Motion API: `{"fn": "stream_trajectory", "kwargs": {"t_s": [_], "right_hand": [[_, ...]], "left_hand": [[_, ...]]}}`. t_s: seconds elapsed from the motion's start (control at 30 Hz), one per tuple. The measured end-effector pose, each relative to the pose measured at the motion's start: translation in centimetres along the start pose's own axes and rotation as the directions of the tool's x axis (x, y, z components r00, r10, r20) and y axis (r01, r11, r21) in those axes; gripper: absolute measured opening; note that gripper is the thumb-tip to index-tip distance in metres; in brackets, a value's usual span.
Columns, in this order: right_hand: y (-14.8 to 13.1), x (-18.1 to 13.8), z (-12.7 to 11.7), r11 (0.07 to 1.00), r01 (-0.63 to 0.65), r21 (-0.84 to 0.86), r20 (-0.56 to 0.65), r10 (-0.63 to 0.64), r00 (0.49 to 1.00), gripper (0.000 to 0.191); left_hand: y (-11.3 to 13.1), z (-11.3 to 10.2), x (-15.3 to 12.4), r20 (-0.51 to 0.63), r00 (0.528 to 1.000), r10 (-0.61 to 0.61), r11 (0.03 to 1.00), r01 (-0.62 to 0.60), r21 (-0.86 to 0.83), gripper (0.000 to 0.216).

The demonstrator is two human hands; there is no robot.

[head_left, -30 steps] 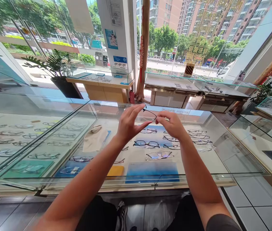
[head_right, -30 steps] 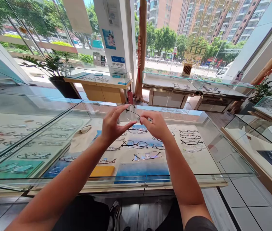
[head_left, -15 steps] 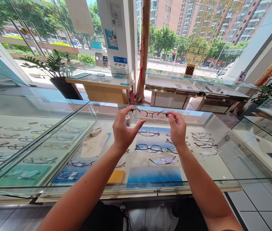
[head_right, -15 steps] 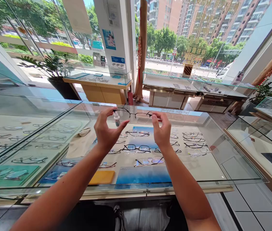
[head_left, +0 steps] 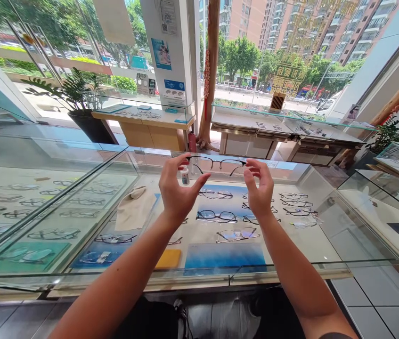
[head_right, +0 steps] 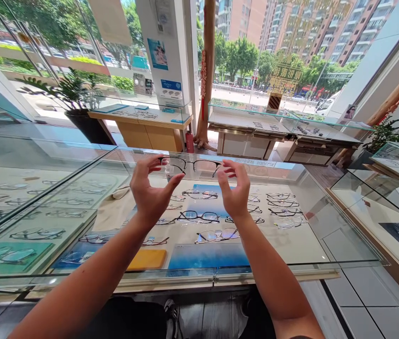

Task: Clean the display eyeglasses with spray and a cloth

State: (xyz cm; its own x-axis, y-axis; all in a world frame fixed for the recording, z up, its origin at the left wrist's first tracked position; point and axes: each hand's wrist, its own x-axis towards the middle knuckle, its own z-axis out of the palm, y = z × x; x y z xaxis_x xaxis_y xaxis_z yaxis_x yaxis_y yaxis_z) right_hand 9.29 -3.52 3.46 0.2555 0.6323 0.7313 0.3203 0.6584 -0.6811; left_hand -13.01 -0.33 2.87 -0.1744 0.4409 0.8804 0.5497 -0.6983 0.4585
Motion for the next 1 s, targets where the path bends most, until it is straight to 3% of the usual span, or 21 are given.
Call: {"fn": "stream_trajectory", "kwargs": {"t_s": [0.13,0.4,0.5,0.63,0.77,1.0], "right_hand": [[-1.6,0.8,-0.1,0.977,0.174,-0.123,0.024,-0.172,0.985,0.038],[-7.5,7.3,-0.9,0.929,0.277,-0.244,0.015,-0.283,0.959,0.043],[-9.5,8.7,-1.5,0.917,0.311,-0.249,0.019,-0.317,0.948,0.048],[-10.8,8.7,-2.0,0.899,0.347,-0.266,-0.004,-0.361,0.933,0.045],[-10.9,8.2,-2.5,0.869,0.368,-0.331,0.002,-0.389,0.921,0.041],[-9.9,8.5,-3.1,0.852,0.329,-0.406,0.065,-0.333,0.941,0.041]], "left_hand": [[1.0,-0.5,1.9,-0.024,1.000,0.004,1.000,-0.004,-0.015,0.065],[5.2,-1.1,10.1,-0.020,0.998,0.065,0.995,-0.066,-0.075,0.067],[7.1,-1.4,11.8,-0.025,0.997,0.070,0.991,-0.073,-0.116,0.063],[8.2,-1.7,11.9,-0.050,0.996,0.070,0.986,-0.077,-0.148,0.061],[7.7,-1.8,11.3,-0.003,0.996,0.085,0.984,-0.085,-0.154,0.060],[7.2,-1.4,10.5,-0.010,0.993,0.115,0.992,-0.115,-0.041,0.054]]}}
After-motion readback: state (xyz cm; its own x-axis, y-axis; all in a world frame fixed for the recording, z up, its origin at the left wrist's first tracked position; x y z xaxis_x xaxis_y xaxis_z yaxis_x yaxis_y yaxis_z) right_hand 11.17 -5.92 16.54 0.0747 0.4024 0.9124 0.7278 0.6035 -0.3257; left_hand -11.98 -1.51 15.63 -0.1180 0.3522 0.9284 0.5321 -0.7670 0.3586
